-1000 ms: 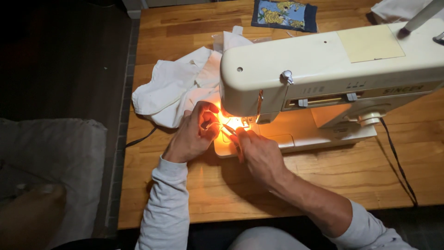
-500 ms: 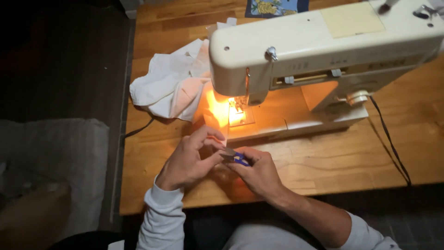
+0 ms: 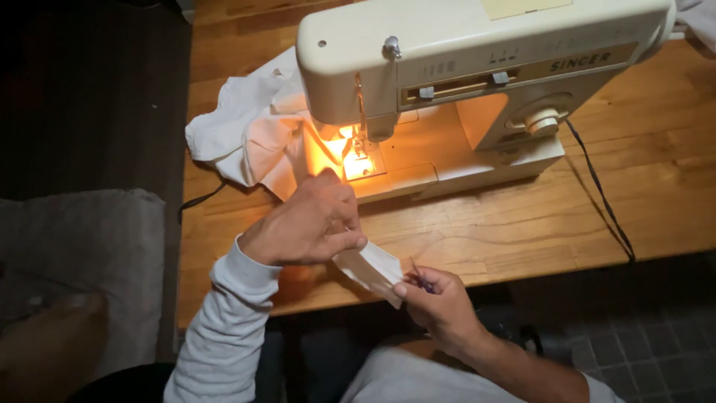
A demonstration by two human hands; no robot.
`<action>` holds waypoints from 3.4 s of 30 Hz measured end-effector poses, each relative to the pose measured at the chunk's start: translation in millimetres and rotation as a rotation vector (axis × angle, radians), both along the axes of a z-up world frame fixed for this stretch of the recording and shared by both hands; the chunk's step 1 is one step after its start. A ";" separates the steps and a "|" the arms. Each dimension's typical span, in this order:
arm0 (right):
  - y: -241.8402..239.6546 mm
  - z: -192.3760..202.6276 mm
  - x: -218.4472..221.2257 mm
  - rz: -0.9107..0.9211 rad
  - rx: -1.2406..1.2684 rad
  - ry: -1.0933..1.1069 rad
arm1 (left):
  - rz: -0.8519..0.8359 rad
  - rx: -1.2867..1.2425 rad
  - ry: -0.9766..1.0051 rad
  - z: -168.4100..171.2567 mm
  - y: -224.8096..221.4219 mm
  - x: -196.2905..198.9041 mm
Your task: Using a seam ripper to remove stitches from white fabric and preparing it for sewing on a machine
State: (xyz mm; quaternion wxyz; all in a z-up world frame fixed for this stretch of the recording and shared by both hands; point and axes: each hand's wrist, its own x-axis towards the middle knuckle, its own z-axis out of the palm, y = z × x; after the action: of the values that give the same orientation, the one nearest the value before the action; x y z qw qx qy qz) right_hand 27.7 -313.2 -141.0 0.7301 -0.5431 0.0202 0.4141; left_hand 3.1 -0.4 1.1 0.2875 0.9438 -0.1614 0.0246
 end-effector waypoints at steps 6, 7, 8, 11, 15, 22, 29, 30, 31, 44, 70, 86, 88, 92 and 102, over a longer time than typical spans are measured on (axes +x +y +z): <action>-26.8 -11.3 -3.1 -0.018 0.076 0.043 | -0.001 -0.078 0.088 9.4 -3.8 8.8; -28.5 -12.5 -2.7 -0.019 0.074 0.045 | -0.001 -0.080 0.089 6.4 -2.3 11.0; -29.7 -13.8 -2.8 -0.022 0.092 0.033 | -0.055 -0.174 0.071 3.6 -0.6 13.1; -30.9 -13.2 -1.6 -0.042 0.137 0.048 | -0.124 -0.269 0.077 5.5 1.9 20.5; -32.0 -10.1 -0.8 -0.057 0.154 0.065 | -0.076 -0.281 0.097 -0.7 8.8 31.3; -30.4 -11.1 3.9 -0.075 0.133 0.066 | 0.311 -0.107 0.418 9.3 36.8 42.5; -30.8 -23.2 4.3 -0.071 0.094 0.055 | 0.300 -0.132 0.250 -2.6 54.6 39.0; -30.2 -19.8 4.0 -0.054 0.116 0.078 | 0.283 -0.157 0.208 -4.3 55.1 37.1; -30.3 -20.0 3.1 -0.051 0.114 0.080 | 0.287 -0.160 0.210 0.4 52.8 38.8; -37.1 -32.4 2.8 -0.040 0.124 0.136 | 0.312 -0.270 0.302 8.3 46.0 51.9; -23.4 1.4 14.8 -0.165 -0.092 -1.206 | -0.017 -0.177 -0.289 -17.6 -64.5 7.6; -38.2 -9.5 38.6 -0.063 -0.211 -1.085 | 0.048 -0.101 -0.747 -34.2 -78.2 1.3; -45.6 -5.1 38.2 0.028 -0.240 -0.959 | 0.034 -0.028 -0.819 -36.6 -77.2 -2.0; -45.0 16.5 41.2 0.180 -0.167 -1.262 | 0.078 0.137 -0.898 -34.8 -77.8 -7.3; -30.5 34.7 54.5 0.181 -0.201 -1.417 | 0.136 0.136 -0.877 -42.5 -81.6 -12.2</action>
State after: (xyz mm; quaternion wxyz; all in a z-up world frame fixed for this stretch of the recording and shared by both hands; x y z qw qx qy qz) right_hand 82.2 -343.7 -106.3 0.4770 -0.7454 -0.4654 0.0175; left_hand -9.1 -82.0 -41.4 0.1269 0.8694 -0.2068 0.4305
